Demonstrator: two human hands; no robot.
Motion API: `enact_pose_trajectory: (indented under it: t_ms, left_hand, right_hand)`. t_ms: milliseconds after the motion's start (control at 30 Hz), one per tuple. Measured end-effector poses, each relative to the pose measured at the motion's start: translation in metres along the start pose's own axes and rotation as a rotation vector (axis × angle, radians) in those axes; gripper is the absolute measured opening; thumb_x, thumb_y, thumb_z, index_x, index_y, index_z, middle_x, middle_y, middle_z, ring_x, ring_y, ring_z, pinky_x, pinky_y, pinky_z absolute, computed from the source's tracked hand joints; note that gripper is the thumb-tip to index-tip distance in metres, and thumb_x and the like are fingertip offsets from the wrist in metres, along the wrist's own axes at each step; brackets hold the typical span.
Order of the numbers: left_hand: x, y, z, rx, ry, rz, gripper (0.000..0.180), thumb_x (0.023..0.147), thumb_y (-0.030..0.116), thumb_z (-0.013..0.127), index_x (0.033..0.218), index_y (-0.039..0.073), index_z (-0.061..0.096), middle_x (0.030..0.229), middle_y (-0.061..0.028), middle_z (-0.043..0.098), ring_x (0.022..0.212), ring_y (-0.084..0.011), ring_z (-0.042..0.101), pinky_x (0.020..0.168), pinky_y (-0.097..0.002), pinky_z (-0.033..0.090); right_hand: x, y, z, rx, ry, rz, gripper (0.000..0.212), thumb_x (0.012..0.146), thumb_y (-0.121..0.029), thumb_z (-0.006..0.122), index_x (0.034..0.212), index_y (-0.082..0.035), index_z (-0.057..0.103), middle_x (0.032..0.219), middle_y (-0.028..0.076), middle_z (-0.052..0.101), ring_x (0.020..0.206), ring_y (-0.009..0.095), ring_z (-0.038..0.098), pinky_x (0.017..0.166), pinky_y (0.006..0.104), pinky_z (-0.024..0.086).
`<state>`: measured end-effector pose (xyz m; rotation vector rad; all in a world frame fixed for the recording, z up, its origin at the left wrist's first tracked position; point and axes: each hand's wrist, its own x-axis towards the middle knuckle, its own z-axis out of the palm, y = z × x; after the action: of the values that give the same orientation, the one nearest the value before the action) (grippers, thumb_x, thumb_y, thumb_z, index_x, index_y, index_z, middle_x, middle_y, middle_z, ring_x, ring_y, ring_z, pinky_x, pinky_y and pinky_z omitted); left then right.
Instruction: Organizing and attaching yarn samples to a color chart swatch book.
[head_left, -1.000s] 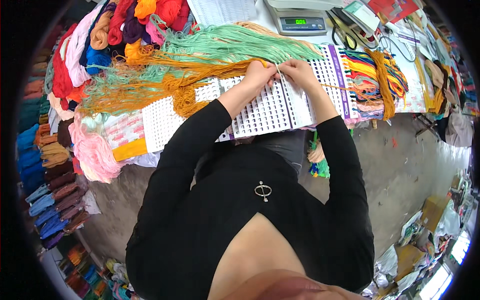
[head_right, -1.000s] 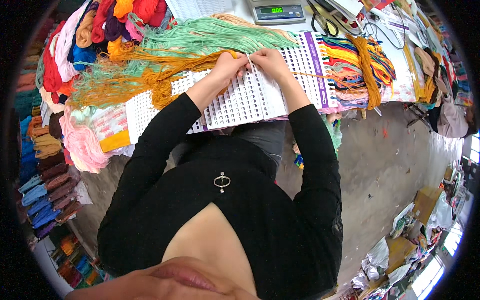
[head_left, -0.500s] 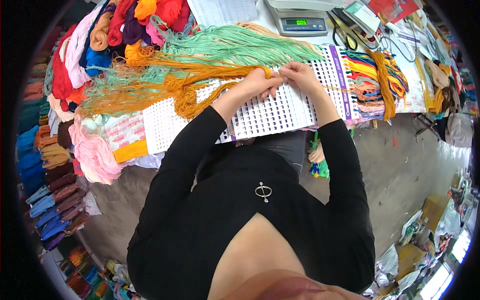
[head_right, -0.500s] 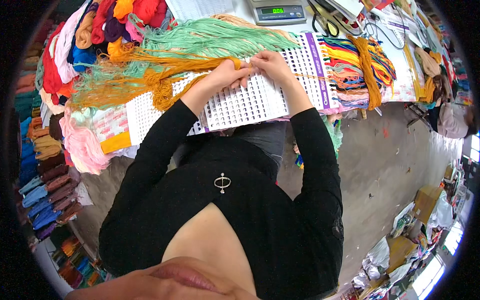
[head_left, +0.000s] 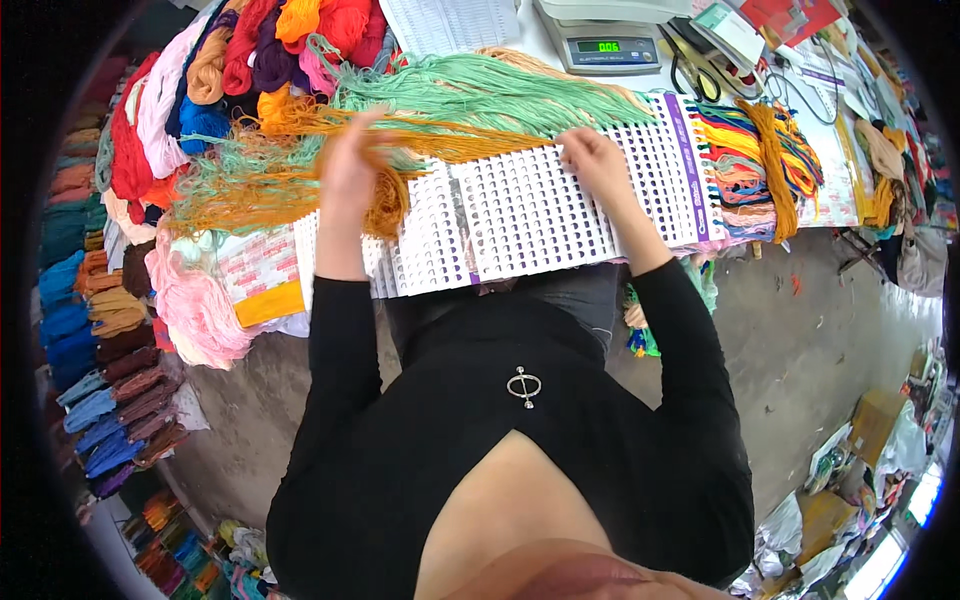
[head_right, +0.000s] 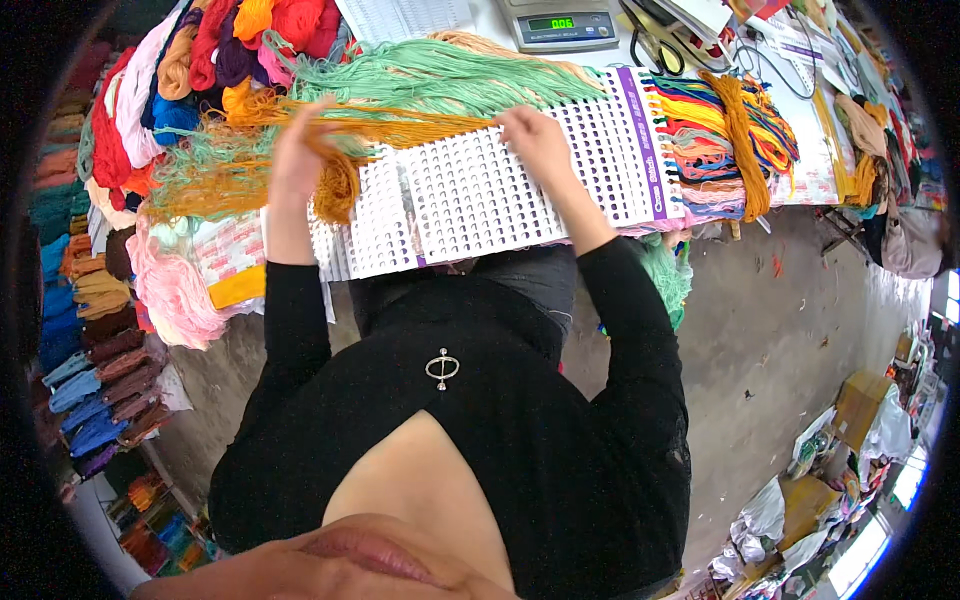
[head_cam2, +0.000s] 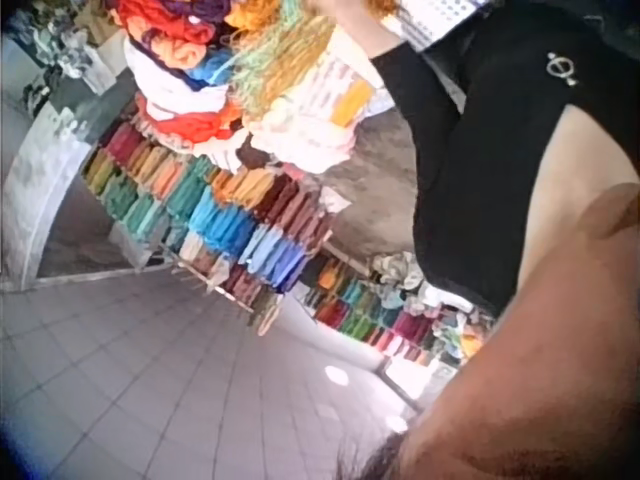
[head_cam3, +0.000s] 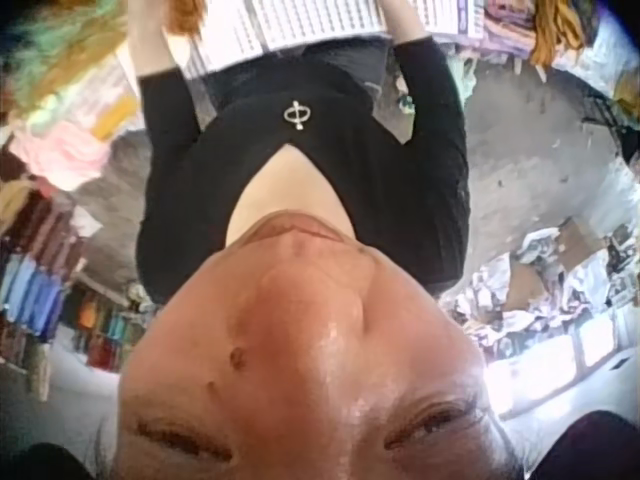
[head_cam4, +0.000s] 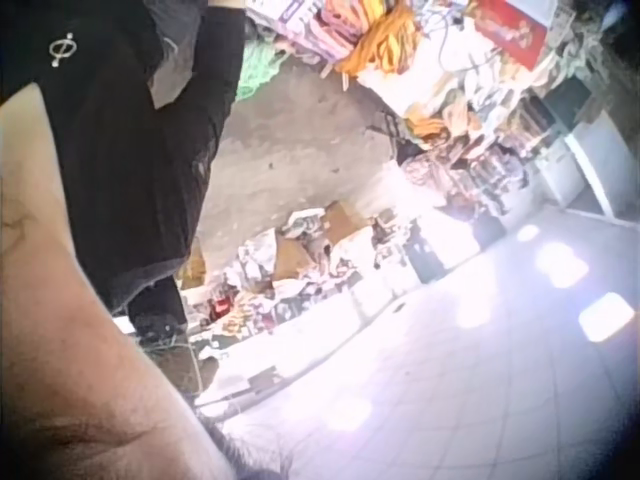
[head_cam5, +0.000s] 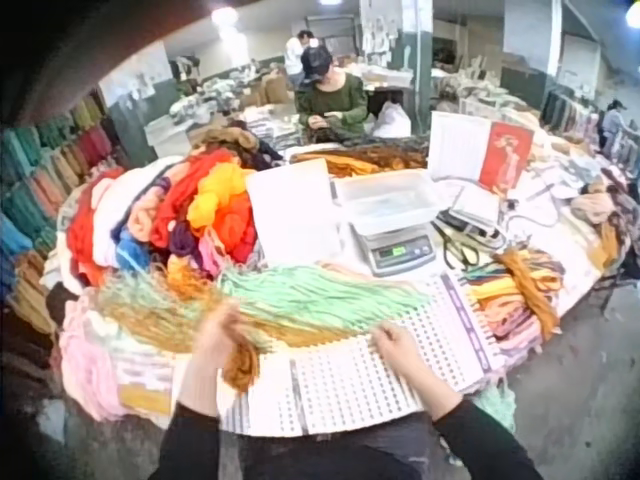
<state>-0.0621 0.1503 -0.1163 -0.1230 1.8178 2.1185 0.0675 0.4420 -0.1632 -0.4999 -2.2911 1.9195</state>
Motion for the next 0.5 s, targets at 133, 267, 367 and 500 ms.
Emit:
enact_pose_trajectory:
  t_ms: [133,267,367,500]
  left_hand:
    - [-0.062,-0.032,0.092,-0.186,-0.597,-0.264,0.045,0.095,0.035,0.034,0.123,0.002,0.047,0.113,-0.0069,0.054,0.093,-0.0147,0.050,0.078,-0.0305,0.042]
    - [-0.059,-0.038,0.109,-0.462,-0.699,-0.365,0.042,0.097,0.030,0.031,0.122,0.000,0.045,0.100,-0.0064,0.055,0.076,-0.0135,0.052,0.069,-0.0274,0.045]
    - [-0.065,-0.028,0.116,-0.562,-0.629,-0.421,0.042,0.097,0.031,0.031,0.121,-0.001,0.046,0.107,-0.0088,0.054,0.086,-0.0171,0.055,0.075,-0.0303,0.046]
    - [-0.059,-0.033,0.108,-0.619,-0.737,-0.402,0.045,0.096,0.033,0.030,0.125,0.000,0.041,0.120,-0.0126,0.049,0.088,-0.0189,0.052,0.079,-0.0337,0.045]
  right_hand:
    - [-0.037,-0.038,0.051,0.291,-0.282,-0.048,0.015,0.083,-0.014,0.061,0.089,0.000,0.061,0.069,0.001,0.058,0.059,0.007,0.053,0.053,0.0207,0.043]
    - [-0.040,-0.033,0.050,0.487,-0.216,0.015,0.013,0.087,-0.013,0.055,0.083,-0.001,0.058,0.068,0.000,0.055,0.057,0.006,0.051,0.053,0.0197,0.040]
    - [-0.044,-0.035,0.041,0.563,-0.232,0.014,0.015,0.089,-0.015,0.052,0.082,-0.003,0.056,0.069,0.000,0.055,0.057,0.006,0.052,0.054,0.0190,0.038]
    - [-0.049,-0.038,0.041,0.631,-0.206,0.034,0.017,0.091,-0.017,0.049,0.082,-0.004,0.055,0.072,0.000,0.056,0.058,0.006,0.053,0.055,0.0181,0.036]
